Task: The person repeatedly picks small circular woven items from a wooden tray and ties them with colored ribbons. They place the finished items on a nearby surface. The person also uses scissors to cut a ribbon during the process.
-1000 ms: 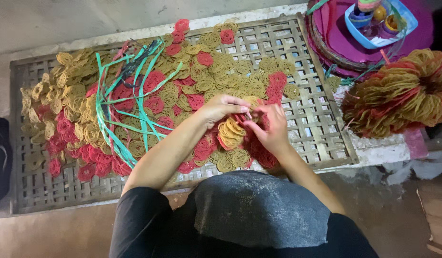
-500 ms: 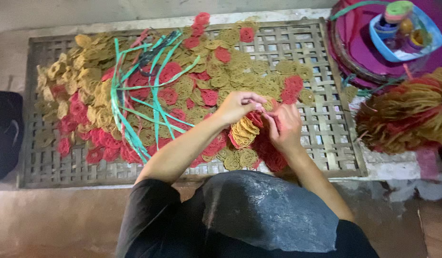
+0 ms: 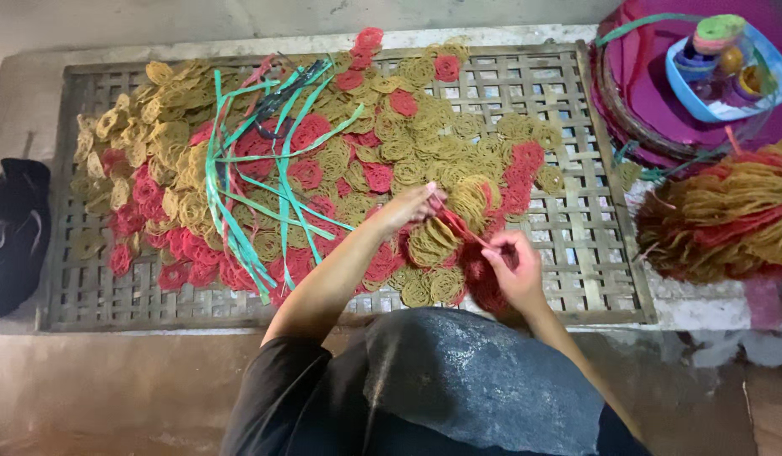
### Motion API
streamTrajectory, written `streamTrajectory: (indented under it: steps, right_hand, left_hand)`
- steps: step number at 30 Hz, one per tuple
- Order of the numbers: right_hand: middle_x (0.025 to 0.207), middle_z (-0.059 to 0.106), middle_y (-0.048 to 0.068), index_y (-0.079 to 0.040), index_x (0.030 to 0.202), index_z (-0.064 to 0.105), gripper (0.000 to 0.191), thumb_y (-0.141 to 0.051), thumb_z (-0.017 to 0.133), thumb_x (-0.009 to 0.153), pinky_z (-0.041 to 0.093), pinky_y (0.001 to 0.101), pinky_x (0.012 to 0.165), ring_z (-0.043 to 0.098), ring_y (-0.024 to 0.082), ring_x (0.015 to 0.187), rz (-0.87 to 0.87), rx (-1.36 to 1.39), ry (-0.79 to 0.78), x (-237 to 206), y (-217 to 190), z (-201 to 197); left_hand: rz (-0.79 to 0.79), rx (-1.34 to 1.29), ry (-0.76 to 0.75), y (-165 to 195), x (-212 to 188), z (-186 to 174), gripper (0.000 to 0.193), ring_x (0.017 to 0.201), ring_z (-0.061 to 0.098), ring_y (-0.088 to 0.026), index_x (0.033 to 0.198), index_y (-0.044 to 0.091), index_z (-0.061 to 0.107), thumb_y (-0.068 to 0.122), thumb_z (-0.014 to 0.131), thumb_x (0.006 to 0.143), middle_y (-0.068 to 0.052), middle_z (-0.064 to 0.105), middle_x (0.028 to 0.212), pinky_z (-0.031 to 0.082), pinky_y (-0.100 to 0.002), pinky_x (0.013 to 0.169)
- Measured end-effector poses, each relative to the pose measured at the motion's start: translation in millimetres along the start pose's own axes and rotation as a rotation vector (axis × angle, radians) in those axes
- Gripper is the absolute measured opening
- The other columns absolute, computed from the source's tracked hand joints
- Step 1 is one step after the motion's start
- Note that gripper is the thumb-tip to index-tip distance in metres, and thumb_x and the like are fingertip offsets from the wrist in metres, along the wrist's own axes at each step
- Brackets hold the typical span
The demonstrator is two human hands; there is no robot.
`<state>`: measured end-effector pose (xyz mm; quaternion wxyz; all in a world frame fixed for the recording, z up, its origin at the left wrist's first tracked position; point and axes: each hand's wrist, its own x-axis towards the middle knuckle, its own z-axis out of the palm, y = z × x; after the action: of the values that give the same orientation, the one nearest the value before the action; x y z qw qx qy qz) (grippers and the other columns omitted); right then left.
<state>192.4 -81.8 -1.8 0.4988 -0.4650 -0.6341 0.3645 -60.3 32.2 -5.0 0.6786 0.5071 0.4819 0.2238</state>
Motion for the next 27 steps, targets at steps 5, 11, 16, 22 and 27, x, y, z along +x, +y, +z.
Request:
streamTrajectory:
  steps: [5,11,16,22,27]
  right_hand:
    - [0.105,0.066,0.004,-0.003,0.12,0.057,0.033,-0.008,0.071,0.091,0.054,0.0282,0.09,0.066,0.012,0.098,0.204,0.29,0.029,9,-4,26]
    - [0.113,0.068,0.004,-0.005,0.123,0.072,0.03,-0.012,0.079,0.095,0.055,0.0308,0.088,0.067,0.014,0.101,-0.241,-0.273,-0.009,16,-36,28]
    - [0.147,0.04,0.013,-0.008,0.149,0.036,0.081,-0.024,0.079,0.082,0.035,0.0407,0.119,0.04,0.026,0.138,-0.301,-0.186,0.227,35,-50,9]
    - [0.143,0.052,0.013,-0.013,0.157,0.022,0.1,-0.015,0.082,0.077,0.045,0.047,0.111,0.054,0.029,0.13,0.422,0.803,0.081,33,-39,17]
    - [0.143,0.055,0.015,-0.009,0.158,0.03,0.083,-0.013,0.077,0.09,0.047,0.0427,0.111,0.056,0.026,0.13,0.313,0.559,-0.042,37,-26,8]
  left_hand:
    - [-0.016,-0.224,-0.226,3,-2,22,0.089,0.14,0.049,-0.026,0.15,-0.003,0.037,0.074,0.029,0.106,-0.022,0.047,0.152,0.04,-0.04,0.117]
    - [0.039,-0.74,-0.244,17,-28,33,0.087,0.124,0.065,-0.031,0.147,-0.002,0.05,0.069,0.039,0.099,-0.02,0.067,0.134,0.051,-0.046,0.11]
    - [0.207,-1.227,-0.547,16,-47,20,0.08,0.097,0.067,-0.038,0.144,0.005,0.055,0.072,0.041,0.104,-0.024,0.069,0.107,0.054,-0.05,0.095]
    - [0.306,-1.213,-0.32,-1,-54,6,0.073,0.097,0.068,-0.038,0.136,0.006,0.057,0.067,0.041,0.098,-0.022,0.069,0.105,0.054,-0.051,0.091]
    - [0.399,-1.323,-0.308,-6,-53,0,0.059,0.099,0.069,-0.038,0.134,0.005,0.059,0.057,0.042,0.111,-0.022,0.069,0.105,0.056,-0.048,0.092]
